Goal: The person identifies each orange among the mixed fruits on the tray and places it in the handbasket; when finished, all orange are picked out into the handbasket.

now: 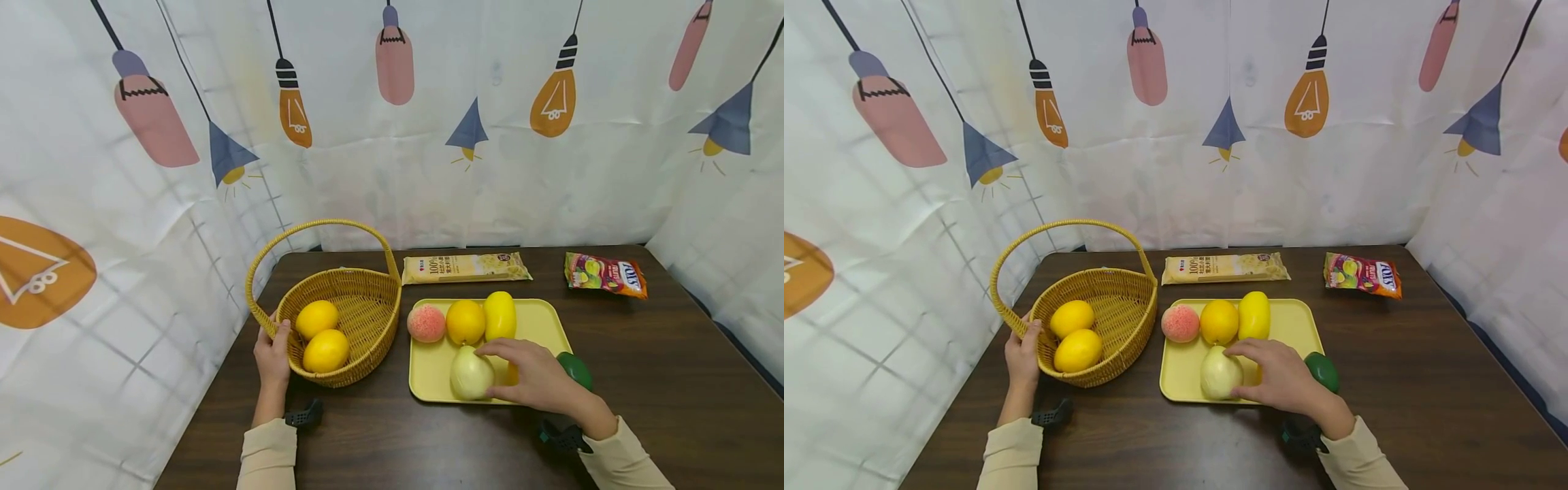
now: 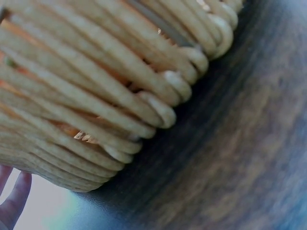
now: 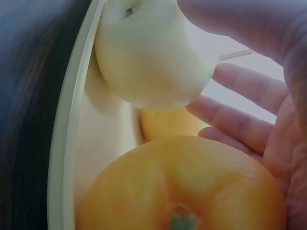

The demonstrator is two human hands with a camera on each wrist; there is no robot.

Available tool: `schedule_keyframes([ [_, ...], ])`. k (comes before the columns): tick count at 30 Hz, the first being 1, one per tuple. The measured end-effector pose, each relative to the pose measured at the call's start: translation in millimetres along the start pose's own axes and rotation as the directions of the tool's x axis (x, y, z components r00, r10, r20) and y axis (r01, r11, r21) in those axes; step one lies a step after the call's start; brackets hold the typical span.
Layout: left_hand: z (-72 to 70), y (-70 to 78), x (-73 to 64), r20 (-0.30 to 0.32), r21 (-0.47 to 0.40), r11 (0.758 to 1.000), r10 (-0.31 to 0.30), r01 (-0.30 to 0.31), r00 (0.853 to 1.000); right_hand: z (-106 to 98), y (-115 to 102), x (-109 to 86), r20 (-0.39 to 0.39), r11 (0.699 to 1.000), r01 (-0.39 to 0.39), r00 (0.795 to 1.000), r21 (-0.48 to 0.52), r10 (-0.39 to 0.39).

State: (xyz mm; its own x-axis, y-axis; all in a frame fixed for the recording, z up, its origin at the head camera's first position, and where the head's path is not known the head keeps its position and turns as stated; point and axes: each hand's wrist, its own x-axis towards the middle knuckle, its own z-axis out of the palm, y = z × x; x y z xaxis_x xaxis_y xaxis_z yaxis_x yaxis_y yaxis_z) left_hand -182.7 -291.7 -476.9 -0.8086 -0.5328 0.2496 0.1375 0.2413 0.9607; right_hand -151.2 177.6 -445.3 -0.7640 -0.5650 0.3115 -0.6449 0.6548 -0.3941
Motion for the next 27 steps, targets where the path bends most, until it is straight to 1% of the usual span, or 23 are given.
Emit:
schedule_keyframes([
  [2,-0.3,0.7,-0.3,0.0,-0.002,1.0,0.002,-0.002,1.0,0,0,0.8,0.005,1.0,0.0,1.0,-0.01,0.0],
  [4,-0.4,1.2,-0.5,-0.001,-0.007,1.0,0.002,-0.002,1.0,-1,1,1.3,0.005,1.0,0.003,1.0,0.002,-0.003],
  [7,-0.3,1.5,-1.1,0.003,-0.017,1.0,0.0,0.0,1.0,-3,4,0.6,-0.011,0.998,0.004,1.0,0.067,-0.003],
  [11,0.0,0.2,-0.6,0.005,-0.025,1.0,0.005,-0.005,1.0,-4,7,-0.5,-0.036,0.987,0.013,0.999,0.157,-0.007],
  [13,0.0,-0.6,0.1,0.004,-0.024,1.0,0.007,-0.007,1.0,-5,8,-0.6,-0.047,0.986,0.025,0.999,0.168,-0.017],
  [16,-0.2,-0.9,0.8,0.001,-0.017,1.0,0.008,-0.008,1.0,-6,10,-1.5,-0.06,0.988,0.03,0.998,0.15,-0.022],
  [20,0.0,-1.3,1.1,0.002,-0.014,1.0,0.004,-0.004,1.0,-8,15,-4.6,-0.055,0.988,0.008,0.999,0.151,0.001],
  [27,0.2,-1.9,2.4,0.006,-0.024,1.0,0.002,-0.002,1.0,-10,25,-11.1,-0.028,0.978,-0.025,0.999,0.208,0.031],
])
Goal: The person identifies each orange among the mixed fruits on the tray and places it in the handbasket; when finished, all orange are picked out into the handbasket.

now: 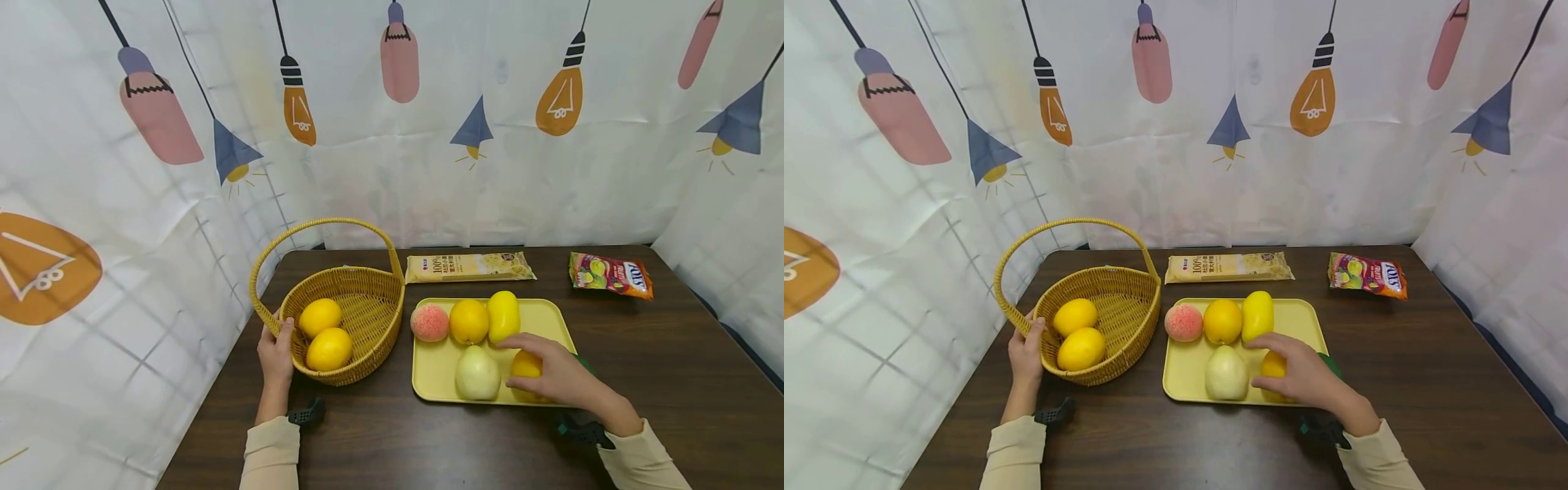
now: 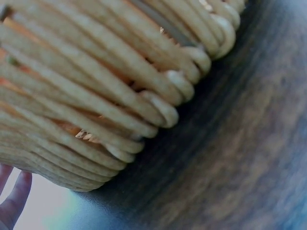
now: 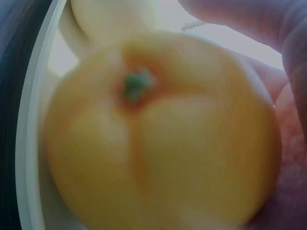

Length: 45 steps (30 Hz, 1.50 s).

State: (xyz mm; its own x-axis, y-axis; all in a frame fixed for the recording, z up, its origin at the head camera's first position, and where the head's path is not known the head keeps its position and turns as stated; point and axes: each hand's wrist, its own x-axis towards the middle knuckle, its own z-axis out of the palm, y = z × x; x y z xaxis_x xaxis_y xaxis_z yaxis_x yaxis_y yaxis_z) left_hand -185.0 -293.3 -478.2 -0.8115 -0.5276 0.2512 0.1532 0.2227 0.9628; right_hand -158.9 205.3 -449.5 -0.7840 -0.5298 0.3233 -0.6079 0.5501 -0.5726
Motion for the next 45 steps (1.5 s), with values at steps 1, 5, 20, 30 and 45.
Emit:
schedule_keyframes([
  [1,-0.1,0.0,0.0,0.0,0.0,1.0,0.0,0.0,1.0,-1,1,-1.1,0.002,1.0,-0.002,1.0,0.005,0.002],
  [5,-0.8,-0.1,-0.4,0.0,0.0,1.0,0.004,-0.004,1.0,-4,6,-4.8,0.028,0.999,-0.026,0.999,0.034,0.025],
  [20,0.8,1.4,-0.4,-0.008,0.006,1.0,0.016,-0.016,1.0,-24,4,-16.0,0.191,0.992,-0.114,0.974,-0.05,0.121],
  [30,-0.1,1.1,-1.2,0.003,-0.004,1.0,0.023,-0.023,1.0,-32,6,-19.7,0.233,0.984,-0.169,0.956,-0.053,0.177],
  [45,-0.8,2.0,-2.2,0.01,-0.037,0.999,0.001,-0.001,1.0,-32,-1,-8.0,-0.044,0.991,-0.118,0.992,0.061,0.121],
])
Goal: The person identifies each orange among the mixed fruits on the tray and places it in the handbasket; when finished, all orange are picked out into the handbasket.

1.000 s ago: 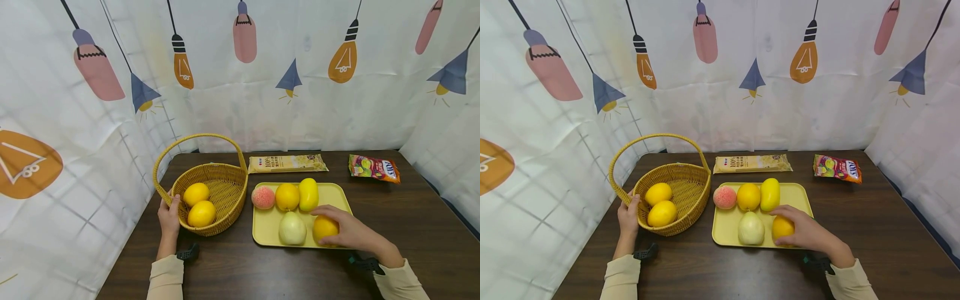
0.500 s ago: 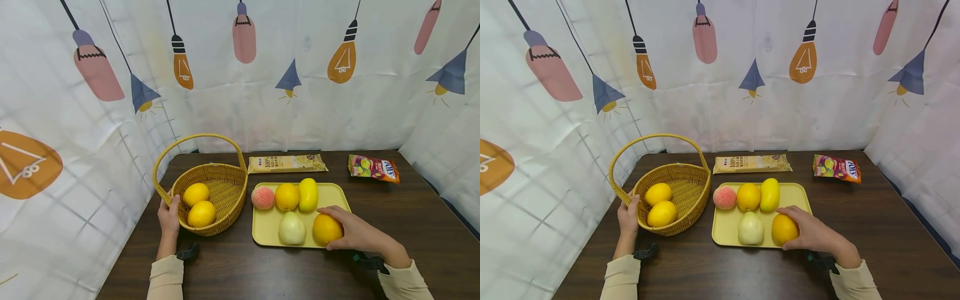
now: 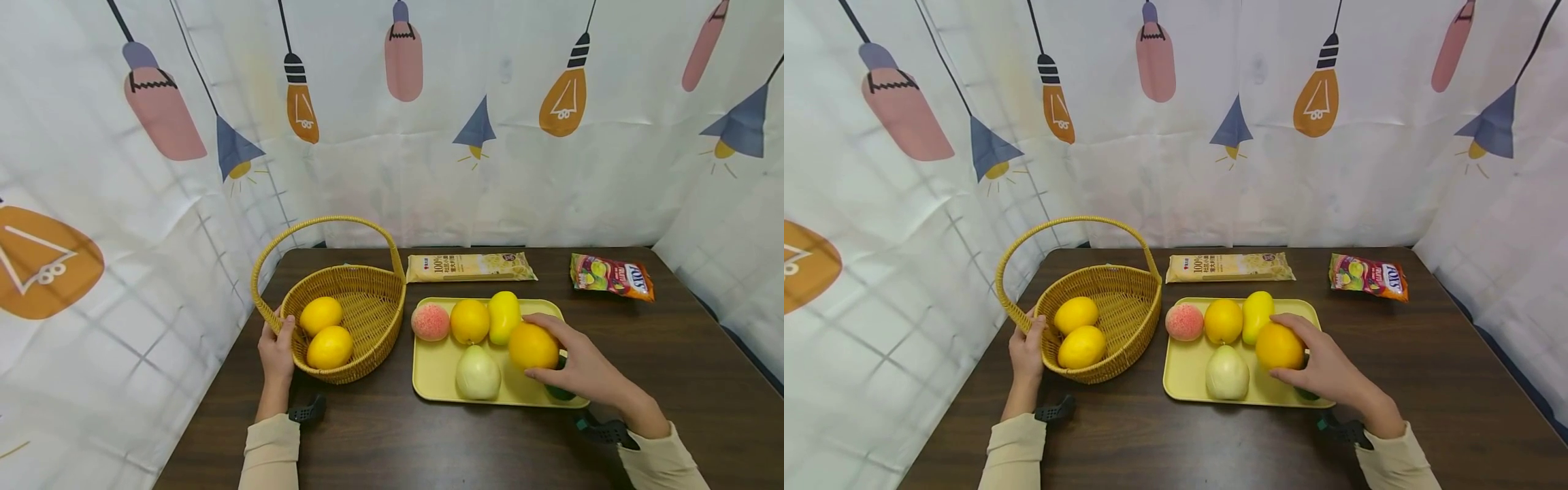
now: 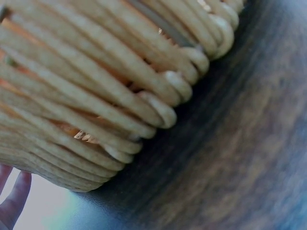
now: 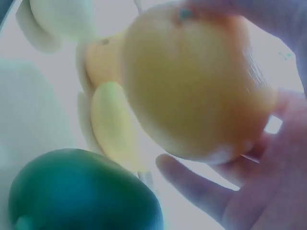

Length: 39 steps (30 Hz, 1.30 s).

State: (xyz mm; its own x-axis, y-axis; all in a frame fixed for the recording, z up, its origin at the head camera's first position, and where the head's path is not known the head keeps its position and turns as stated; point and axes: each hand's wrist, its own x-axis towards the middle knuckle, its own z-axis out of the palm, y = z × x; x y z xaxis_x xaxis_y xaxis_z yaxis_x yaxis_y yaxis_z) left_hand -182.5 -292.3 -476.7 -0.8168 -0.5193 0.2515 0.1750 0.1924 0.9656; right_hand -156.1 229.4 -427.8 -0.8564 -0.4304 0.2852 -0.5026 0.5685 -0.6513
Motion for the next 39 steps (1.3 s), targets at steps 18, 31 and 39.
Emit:
schedule_keyframes([
  [18,-0.2,0.0,0.9,0.015,0.019,1.0,0.002,-0.002,1.0,19,-29,59.6,-0.024,0.981,0.163,0.987,0.107,-0.161],
  [31,-0.9,1.6,-1.3,0.003,0.023,1.0,-0.005,0.005,1.0,51,-65,104.5,0.055,0.959,0.209,0.973,0.193,-0.224],
  [39,-1.7,1.5,-1.7,0.018,0.022,1.0,-0.007,0.007,1.0,73,-79,118.3,0.036,0.956,0.211,0.974,0.203,-0.223],
])
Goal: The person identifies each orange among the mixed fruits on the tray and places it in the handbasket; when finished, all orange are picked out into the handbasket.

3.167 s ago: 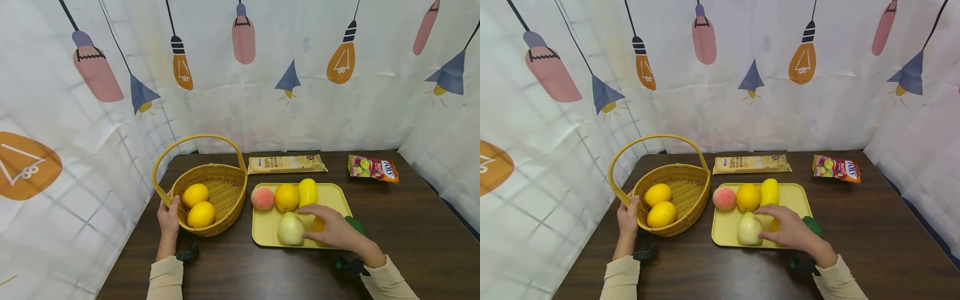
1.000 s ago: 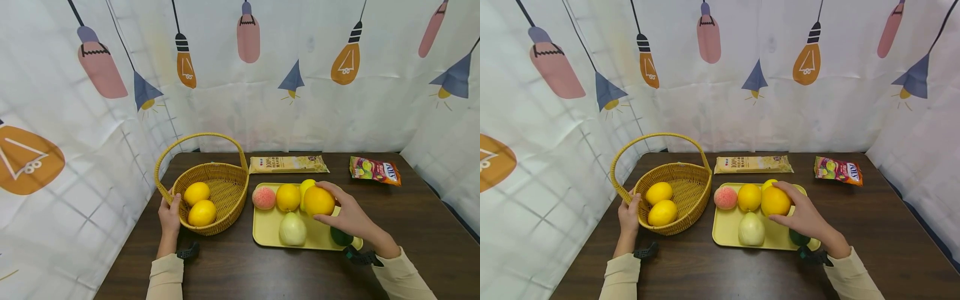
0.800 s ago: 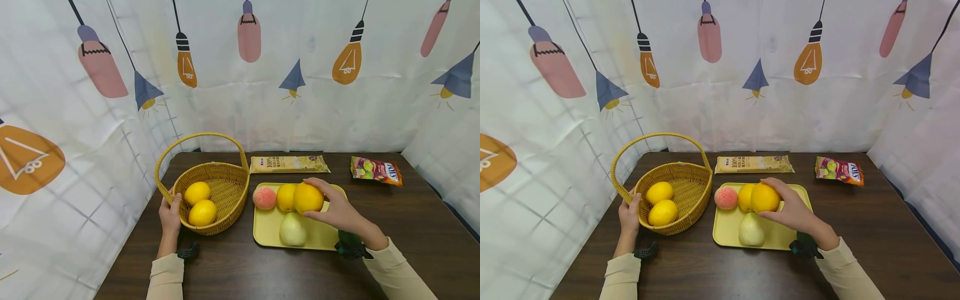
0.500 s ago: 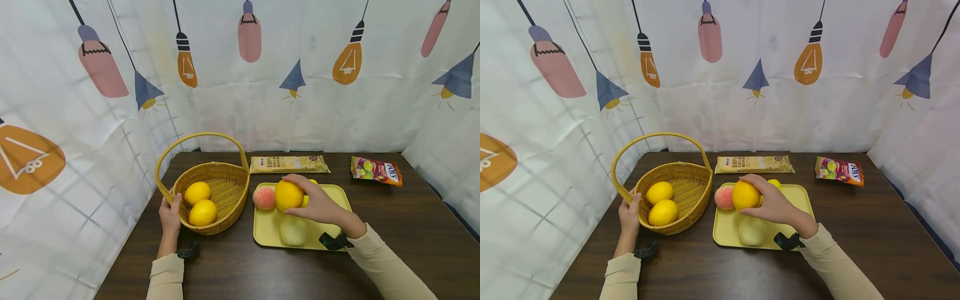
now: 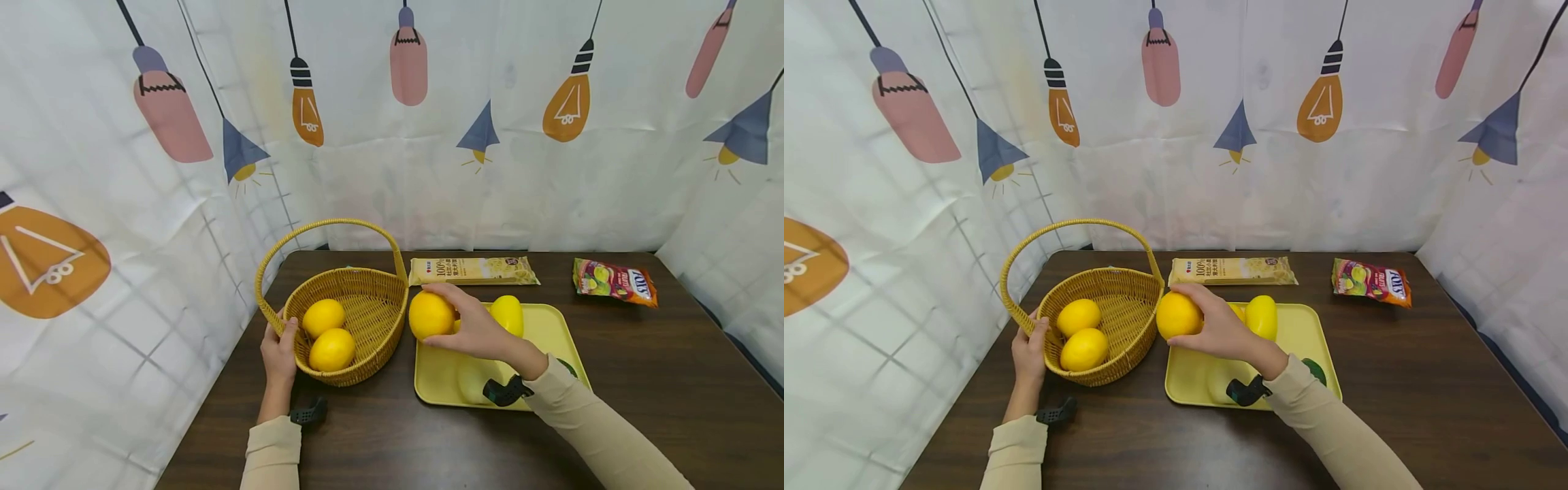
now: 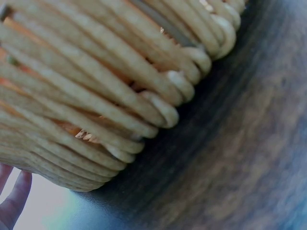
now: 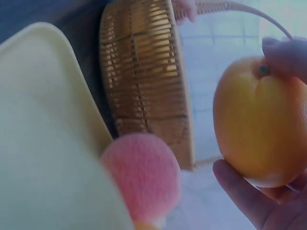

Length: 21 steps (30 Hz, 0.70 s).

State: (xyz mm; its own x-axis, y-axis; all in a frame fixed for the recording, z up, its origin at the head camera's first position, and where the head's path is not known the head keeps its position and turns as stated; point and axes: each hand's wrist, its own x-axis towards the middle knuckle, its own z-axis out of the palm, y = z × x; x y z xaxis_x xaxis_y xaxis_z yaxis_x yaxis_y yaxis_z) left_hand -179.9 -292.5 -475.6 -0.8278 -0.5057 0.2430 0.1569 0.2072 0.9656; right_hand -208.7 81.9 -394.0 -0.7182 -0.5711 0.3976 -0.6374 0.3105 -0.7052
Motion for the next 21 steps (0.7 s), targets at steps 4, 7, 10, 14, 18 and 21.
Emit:
schedule_keyframes([
  [4,-0.1,0.2,0.0,-0.002,0.004,1.0,0.004,-0.004,1.0,10,-2,8.4,-0.013,0.997,-0.017,1.0,0.069,0.018],
  [7,-0.1,-0.2,0.2,-0.003,0.003,1.0,0.005,-0.005,1.0,16,-3,13.8,-0.017,0.993,-0.021,1.0,0.119,0.023],
  [10,-0.2,-0.6,0.6,0.0,-0.002,1.0,0.006,-0.006,1.0,22,-4,18.5,-0.019,0.989,-0.022,1.0,0.149,0.025],
  [14,-0.2,-1.1,0.8,-0.001,0.0,1.0,0.015,-0.015,1.0,31,-7,23.9,-0.024,0.985,-0.029,0.999,0.17,0.034],
  [18,0.2,-1.0,0.9,-0.014,0.006,1.0,0.021,-0.021,1.0,39,-10,29.9,-0.036,0.98,-0.043,0.998,0.195,0.051],
  [21,0.7,-0.5,0.4,-0.018,0.003,1.0,0.016,-0.016,1.0,45,-11,34.5,-0.031,0.972,-0.055,0.998,0.228,0.063],
])
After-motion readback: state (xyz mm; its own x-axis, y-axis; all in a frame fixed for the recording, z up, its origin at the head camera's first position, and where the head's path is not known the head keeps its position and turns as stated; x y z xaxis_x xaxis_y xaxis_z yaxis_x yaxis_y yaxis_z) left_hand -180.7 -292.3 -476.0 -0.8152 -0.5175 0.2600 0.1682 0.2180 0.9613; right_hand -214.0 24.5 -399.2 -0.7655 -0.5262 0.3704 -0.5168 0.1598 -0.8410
